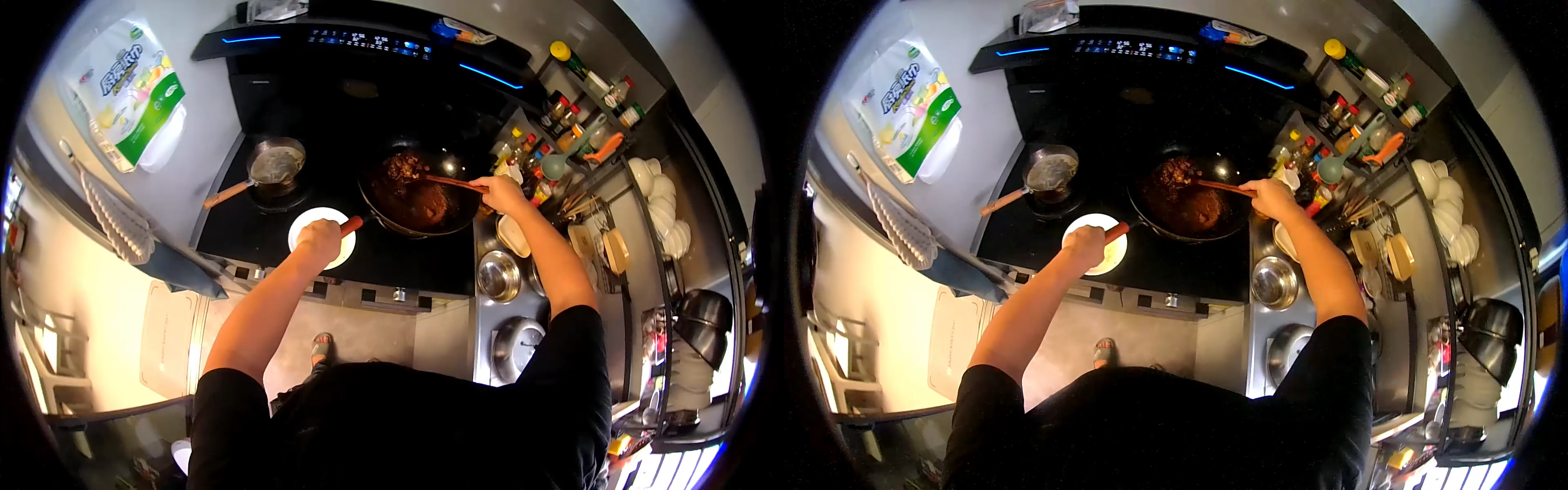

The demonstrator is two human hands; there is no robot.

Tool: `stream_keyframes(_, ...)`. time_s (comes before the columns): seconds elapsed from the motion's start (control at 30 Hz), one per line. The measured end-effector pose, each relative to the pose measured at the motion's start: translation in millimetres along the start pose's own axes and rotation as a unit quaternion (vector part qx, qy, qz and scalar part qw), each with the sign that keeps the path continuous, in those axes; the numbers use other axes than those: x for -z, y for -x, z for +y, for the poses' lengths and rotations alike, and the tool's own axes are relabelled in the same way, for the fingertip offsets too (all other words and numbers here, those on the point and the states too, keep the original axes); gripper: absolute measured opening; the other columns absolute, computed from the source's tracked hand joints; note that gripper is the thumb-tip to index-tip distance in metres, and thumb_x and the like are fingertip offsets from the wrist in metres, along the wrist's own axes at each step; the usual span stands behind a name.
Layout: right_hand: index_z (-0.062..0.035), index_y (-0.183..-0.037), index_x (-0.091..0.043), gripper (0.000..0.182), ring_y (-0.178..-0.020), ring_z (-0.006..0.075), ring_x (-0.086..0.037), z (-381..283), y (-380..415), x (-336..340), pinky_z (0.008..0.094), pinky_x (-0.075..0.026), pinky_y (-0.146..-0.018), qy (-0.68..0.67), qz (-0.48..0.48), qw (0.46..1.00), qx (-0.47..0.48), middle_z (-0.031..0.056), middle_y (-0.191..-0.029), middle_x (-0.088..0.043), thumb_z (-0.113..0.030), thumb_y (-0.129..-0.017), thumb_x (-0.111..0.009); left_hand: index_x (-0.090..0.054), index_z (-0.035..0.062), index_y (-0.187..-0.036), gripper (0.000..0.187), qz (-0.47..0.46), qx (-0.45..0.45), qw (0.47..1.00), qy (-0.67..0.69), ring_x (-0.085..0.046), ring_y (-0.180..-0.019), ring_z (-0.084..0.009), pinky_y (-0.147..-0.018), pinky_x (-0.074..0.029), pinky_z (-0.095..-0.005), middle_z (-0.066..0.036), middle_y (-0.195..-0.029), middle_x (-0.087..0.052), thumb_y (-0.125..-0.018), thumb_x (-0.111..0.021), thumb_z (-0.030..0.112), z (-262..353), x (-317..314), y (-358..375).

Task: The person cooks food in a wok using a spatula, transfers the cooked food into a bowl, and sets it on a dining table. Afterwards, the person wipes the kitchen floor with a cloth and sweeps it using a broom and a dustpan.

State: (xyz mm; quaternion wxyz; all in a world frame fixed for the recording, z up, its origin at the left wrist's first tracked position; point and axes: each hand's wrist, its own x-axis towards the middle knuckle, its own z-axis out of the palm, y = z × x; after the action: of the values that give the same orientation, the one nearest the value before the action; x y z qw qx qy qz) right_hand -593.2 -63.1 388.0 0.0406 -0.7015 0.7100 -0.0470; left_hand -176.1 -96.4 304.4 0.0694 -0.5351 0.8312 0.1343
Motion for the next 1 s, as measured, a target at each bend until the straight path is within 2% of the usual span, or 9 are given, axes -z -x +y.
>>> stream_keyframes(0.13,-0.0242,-0.116,-0.072,0.039,-0.086,0.0316,-0.069,-22,7,29,0.0423,-0.055,-0.075,0.162,0.015,0.980,0.117,0.0127,-0.094,-0.072,-0.010,-0.081,-0.061,-0.069,0.0029,-0.103,0.022,-0.010,-0.004,1.000,0.003,-0.071,-0.097,-0.0293,-0.083,-0.057,-0.0374,-0.016,-0.102,-0.072,-0.088,-0.063,0.018,4,-6,3)
stream_keyframes(0.2,-0.0233,-0.113,-0.074,0.034,-0.083,0.0310,-0.068,-54,28,70,0.0415,-0.054,-0.076,0.209,-0.028,0.977,0.030,0.0104,-0.091,-0.073,-0.014,-0.081,-0.064,-0.068,0.0019,-0.102,0.026,-0.011,-0.027,0.999,0.012,-0.071,-0.095,-0.0285,-0.081,-0.057,-0.0370,-0.016,-0.100,-0.072,-0.087,-0.066,0.023,1,-14,-1)
stream_keyframes(0.23,-0.0208,-0.111,-0.074,0.032,-0.084,0.0305,-0.069,-63,42,89,0.0419,-0.054,-0.076,0.200,-0.040,0.978,0.037,0.0101,-0.091,-0.073,-0.016,-0.081,-0.066,-0.066,-0.0001,-0.099,0.036,-0.005,-0.063,0.998,0.016,-0.072,-0.079,-0.0265,-0.073,-0.057,-0.0364,-0.016,-0.092,-0.072,-0.084,-0.071,0.032,1,-4,6)
stream_keyframes(0.33,-0.0135,-0.104,-0.076,0.026,-0.087,0.0291,-0.069,-83,64,115,0.0423,-0.054,-0.079,0.141,-0.093,0.985,0.028,0.0108,-0.091,-0.073,-0.021,-0.080,-0.071,-0.056,0.0010,-0.090,0.034,-0.198,-0.069,0.959,0.193,-0.064,-0.057,-0.0217,-0.054,-0.053,-0.0342,-0.014,-0.080,-0.066,-0.086,-0.071,0.032,-10,18,1)
stream_keyframes(0.37,-0.0118,-0.100,-0.077,0.023,-0.089,0.0307,-0.069,-93,64,114,0.0422,-0.054,-0.081,0.094,-0.129,0.987,0.006,0.0123,-0.093,-0.073,-0.023,-0.082,-0.069,-0.049,0.0041,-0.085,0.029,-0.234,-0.050,0.887,0.396,-0.053,-0.044,-0.0164,-0.043,-0.045,-0.0308,-0.008,-0.064,-0.056,-0.089,-0.068,0.026,-25,-10,-12)
stream_keyframes(0.47,-0.0118,-0.102,-0.076,0.024,-0.092,0.0328,-0.069,-120,57,80,0.0423,-0.054,-0.084,0.042,-0.138,0.989,0.039,0.0129,-0.097,-0.073,-0.024,-0.084,-0.066,-0.048,0.0032,-0.087,0.025,-0.334,-0.043,0.792,0.509,-0.053,-0.044,-0.0158,-0.041,-0.043,-0.0292,-0.004,-0.057,-0.050,-0.090,-0.067,0.020,-31,-22,-15)
stream_keyframes(0.67,-0.0087,-0.093,-0.074,0.019,-0.096,0.0372,-0.068,-178,4,-26,0.0460,-0.056,-0.083,0.085,-0.026,0.985,-0.150,0.0153,-0.099,-0.072,-0.016,-0.082,-0.061,-0.049,-0.0002,-0.074,0.018,-0.339,-0.047,0.808,0.480,-0.058,-0.046,-0.0228,-0.040,-0.041,-0.0353,-0.009,-0.058,-0.051,-0.085,-0.061,0.008,-21,-21,-11)
stream_keyframes(0.87,-0.0105,-0.093,-0.075,0.022,-0.090,0.0325,-0.069,-143,-9,11,0.0421,-0.055,-0.080,0.136,-0.064,0.968,-0.202,0.0156,-0.095,-0.072,-0.024,-0.089,-0.059,-0.048,-0.0016,-0.080,0.020,-0.340,-0.040,0.815,0.468,-0.058,-0.048,-0.0228,-0.039,-0.043,-0.0337,-0.009,-0.060,-0.051,-0.088,-0.062,0.010,-25,-17,-17)
stream_keyframes(1.0,-0.0086,-0.100,-0.075,0.023,-0.078,0.0253,-0.072,-176,32,50,0.0372,-0.055,-0.076,-0.001,-0.073,0.987,-0.143,0.0137,-0.096,-0.073,-0.023,-0.091,-0.060,-0.047,-0.0023,-0.085,0.022,-0.313,-0.050,0.811,0.491,-0.058,-0.048,-0.0217,-0.039,-0.044,-0.0329,-0.010,-0.062,-0.051,-0.089,-0.064,0.012,-27,-24,-17)
